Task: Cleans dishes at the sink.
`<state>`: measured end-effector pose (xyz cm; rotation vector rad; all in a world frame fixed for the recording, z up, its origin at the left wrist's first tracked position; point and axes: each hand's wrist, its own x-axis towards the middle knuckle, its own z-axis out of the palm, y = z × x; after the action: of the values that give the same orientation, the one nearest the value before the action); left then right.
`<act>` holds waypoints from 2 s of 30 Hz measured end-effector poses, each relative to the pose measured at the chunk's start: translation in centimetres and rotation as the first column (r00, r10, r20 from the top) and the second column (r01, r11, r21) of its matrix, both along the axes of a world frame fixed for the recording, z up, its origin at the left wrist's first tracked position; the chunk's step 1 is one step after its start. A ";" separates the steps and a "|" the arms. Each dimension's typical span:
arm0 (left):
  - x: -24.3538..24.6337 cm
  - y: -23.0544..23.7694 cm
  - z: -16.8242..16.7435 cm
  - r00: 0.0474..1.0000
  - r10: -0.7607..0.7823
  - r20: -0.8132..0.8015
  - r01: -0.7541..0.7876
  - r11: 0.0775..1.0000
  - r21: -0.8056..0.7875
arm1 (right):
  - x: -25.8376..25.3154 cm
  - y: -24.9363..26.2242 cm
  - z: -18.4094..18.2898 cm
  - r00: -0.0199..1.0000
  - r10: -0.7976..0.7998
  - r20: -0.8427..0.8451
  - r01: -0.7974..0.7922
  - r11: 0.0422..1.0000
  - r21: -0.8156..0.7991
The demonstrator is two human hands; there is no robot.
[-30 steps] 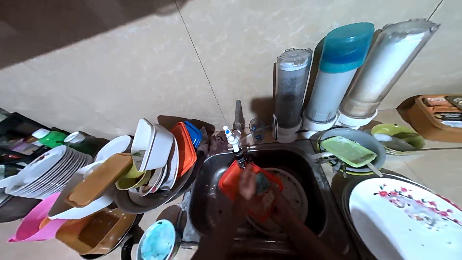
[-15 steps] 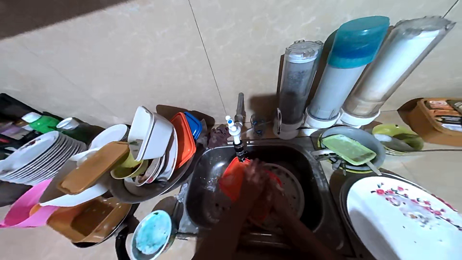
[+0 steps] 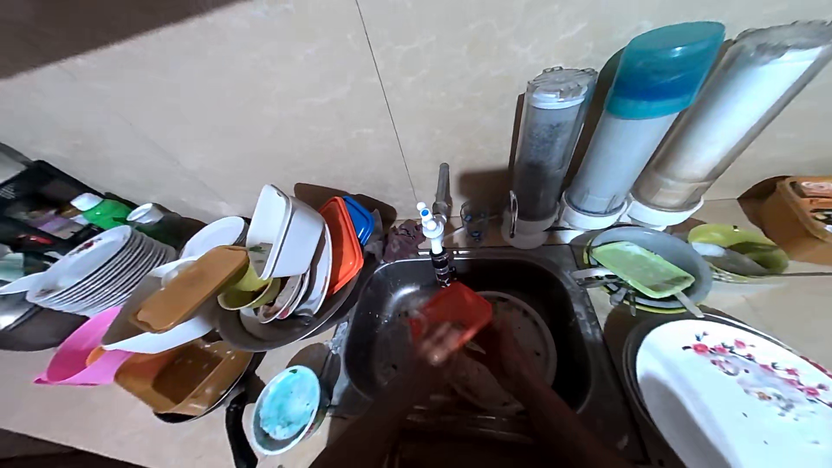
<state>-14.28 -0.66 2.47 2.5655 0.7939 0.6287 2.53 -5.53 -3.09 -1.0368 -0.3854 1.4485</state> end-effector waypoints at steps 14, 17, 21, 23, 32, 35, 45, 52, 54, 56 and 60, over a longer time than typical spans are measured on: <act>-11.3 2.6 2.7 0.773 0.621 -0.131 -0.620 0.783 0.053 | -0.2 -0.9 -0.1 0.991 0.057 -0.120 -0.060 0.998 -0.024; -16.3 1.5 3.9 0.677 0.732 -0.071 -0.727 0.681 0.087 | -0.6 -1.1 0.0 0.995 0.004 -0.095 -0.009 0.998 -0.056; -20.9 -0.3 1.3 0.610 0.772 -0.179 -0.790 0.610 -0.057 | -0.7 -0.7 0.2 0.992 -0.092 -0.087 0.078 0.986 -0.145; -20.9 -1.6 -0.7 0.596 0.763 -0.250 -0.770 0.631 0.089 | -0.7 -0.7 0.2 0.992 -0.094 -0.086 0.079 0.983 -0.166; -19.9 -2.4 -2.3 0.713 0.701 -0.029 -0.671 0.694 0.261 | -0.9 -1.0 -0.4 0.990 -0.058 -0.132 0.038 0.988 -0.147; -20.3 -2.5 -2.6 0.649 0.750 0.130 -0.754 0.612 0.237 | -0.6 -1.3 -0.6 0.988 -0.071 -0.140 0.056 0.992 -0.115; -21.0 -2.3 -2.8 0.659 0.751 0.046 -0.731 0.625 0.274 | -1.1 -1.7 0.1 0.969 0.010 -0.247 -0.018 0.999 -0.032; -4.7 -3.7 -1.6 0.877 0.296 0.378 -0.274 0.955 -0.113 | -1.8 -2.1 -0.4 0.965 0.075 -0.252 -0.069 0.997 0.031; 0.4 -4.2 -4.3 0.954 0.138 0.265 -0.159 0.986 0.057 | -1.7 -2.5 -0.8 0.961 0.122 -0.247 -0.100 0.990 0.097; 3.1 -2.5 -6.4 0.979 0.106 0.174 -0.154 0.943 0.293 | -1.1 -2.3 -0.4 0.967 0.098 -0.236 -0.072 0.991 0.115; 1.4 3.6 -5.6 0.874 0.464 0.146 -0.486 0.835 0.258 | -1.0 -2.5 -1.1 0.940 0.071 -0.335 0.003 0.977 0.214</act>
<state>-12.93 2.99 -3.17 2.5758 1.4313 1.0571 1.57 -8.00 -4.15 -0.5951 -0.2988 1.5475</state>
